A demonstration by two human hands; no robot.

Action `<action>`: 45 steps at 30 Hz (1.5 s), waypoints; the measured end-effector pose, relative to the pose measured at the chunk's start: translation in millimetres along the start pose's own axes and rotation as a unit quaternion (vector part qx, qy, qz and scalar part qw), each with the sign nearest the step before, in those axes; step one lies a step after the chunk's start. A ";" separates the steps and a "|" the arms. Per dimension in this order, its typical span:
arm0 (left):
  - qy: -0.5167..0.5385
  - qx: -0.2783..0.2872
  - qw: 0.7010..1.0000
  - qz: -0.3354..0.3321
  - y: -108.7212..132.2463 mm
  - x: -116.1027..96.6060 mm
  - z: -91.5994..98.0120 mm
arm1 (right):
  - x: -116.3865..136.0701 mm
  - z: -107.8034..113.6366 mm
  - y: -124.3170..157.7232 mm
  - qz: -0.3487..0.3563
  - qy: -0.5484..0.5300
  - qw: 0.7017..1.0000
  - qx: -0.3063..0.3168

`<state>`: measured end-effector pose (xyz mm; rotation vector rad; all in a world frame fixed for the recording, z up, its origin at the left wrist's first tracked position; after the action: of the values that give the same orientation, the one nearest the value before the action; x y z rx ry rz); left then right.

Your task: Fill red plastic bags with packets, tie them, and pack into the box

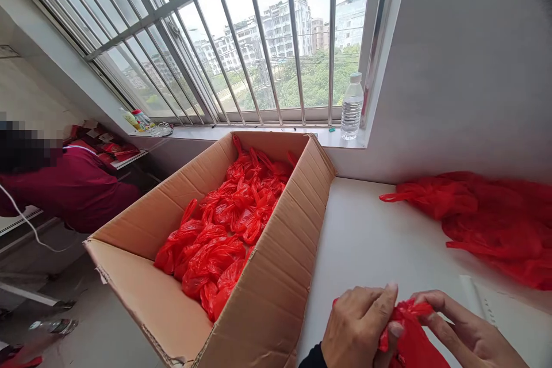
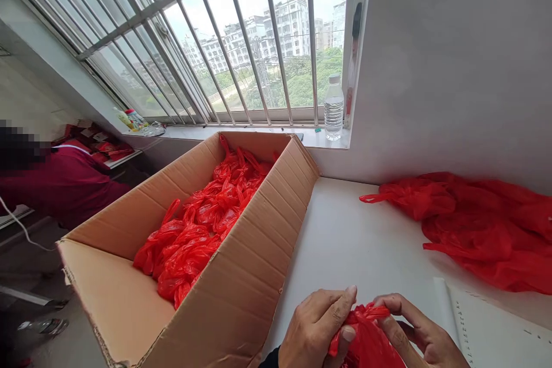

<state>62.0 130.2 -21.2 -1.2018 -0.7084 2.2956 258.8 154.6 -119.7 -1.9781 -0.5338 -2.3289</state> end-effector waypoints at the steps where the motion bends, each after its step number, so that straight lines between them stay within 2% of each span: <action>1: -0.002 0.007 1.000 0.006 3.0 2.7 0.4 | -1.4 1.9 -0.3 0.008 0.011 1.000 -0.022; 5: 0.004 0.003 1.000 0.028 9.1 10.5 9.5 | 11.9 6.8 3.3 0.039 0.052 0.991 -0.117; 8: -0.012 -0.004 0.999 0.049 16.7 16.3 18.8 | 35.7 3.4 12.3 0.025 0.035 0.990 -0.132; 11: -0.052 0.000 0.994 0.092 34.1 26.8 26.4 | 52.5 5.1 19.8 0.004 0.007 0.990 -0.139; 13: -0.067 -0.014 0.990 0.126 49.0 35.0 31.5 | 49.5 14.2 23.1 -0.008 -0.005 0.986 -0.165; 17: -0.072 -0.039 0.977 0.195 74.8 47.1 34.4 | 18.8 35.9 31.9 -0.045 -0.035 0.970 -0.237; 19: -0.060 -0.037 0.967 0.243 81.1 49.6 30.9 | 7.9 39.4 36.1 -0.051 -0.068 0.962 -0.260; 21: -0.043 -0.034 0.962 0.268 80.5 47.4 25.2 | 7.3 37.2 38.6 -0.033 -0.106 0.955 -0.277; 24: -0.041 -0.011 0.969 0.244 71.9 39.1 11.7 | 20.6 22.0 38.7 0.016 -0.115 0.958 -0.262; 29: -0.089 0.085 0.984 0.133 67.4 32.7 -23.4 | 38.1 -25.7 32.2 0.065 -0.019 0.986 -0.154; 31: -0.117 0.114 0.978 0.127 72.2 37.7 -34.6 | 37.0 -40.6 29.0 0.105 0.044 0.983 -0.145; 33: -0.143 0.136 0.972 0.130 78.2 43.9 -42.2 | 29.7 -49.7 25.7 0.138 0.091 0.973 -0.163; 37: -0.195 0.163 0.961 0.113 87.2 50.8 -49.6 | 6.1 -58.2 19.4 0.157 0.139 0.959 -0.192; 40: -0.207 0.168 0.958 0.105 89.0 51.8 -51.0 | -1.5 -60.8 17.3 0.166 0.151 0.954 -0.197; 42: -0.190 0.164 0.961 0.117 88.1 51.2 -50.0 | 0.1 -59.7 18.2 0.157 0.130 0.959 -0.197; 45: -0.130 0.144 0.968 0.157 83.8 48.2 -44.5 | 6.8 -50.1 23.1 0.105 0.055 0.971 -0.209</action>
<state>61.7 105.1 -124.7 -0.9416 -0.2620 2.7359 215.7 120.0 -114.2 -1.9162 0.1854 -2.5477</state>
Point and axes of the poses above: each hand's wrist, its own y-axis away from the middle knuckle, its own z-axis out of the back of the hand, x = y × z, the point moved 5 cm from there along -y, towards the middle knuckle, and after that the axes turned 12 degrees about -x, right-handed, at the moved point
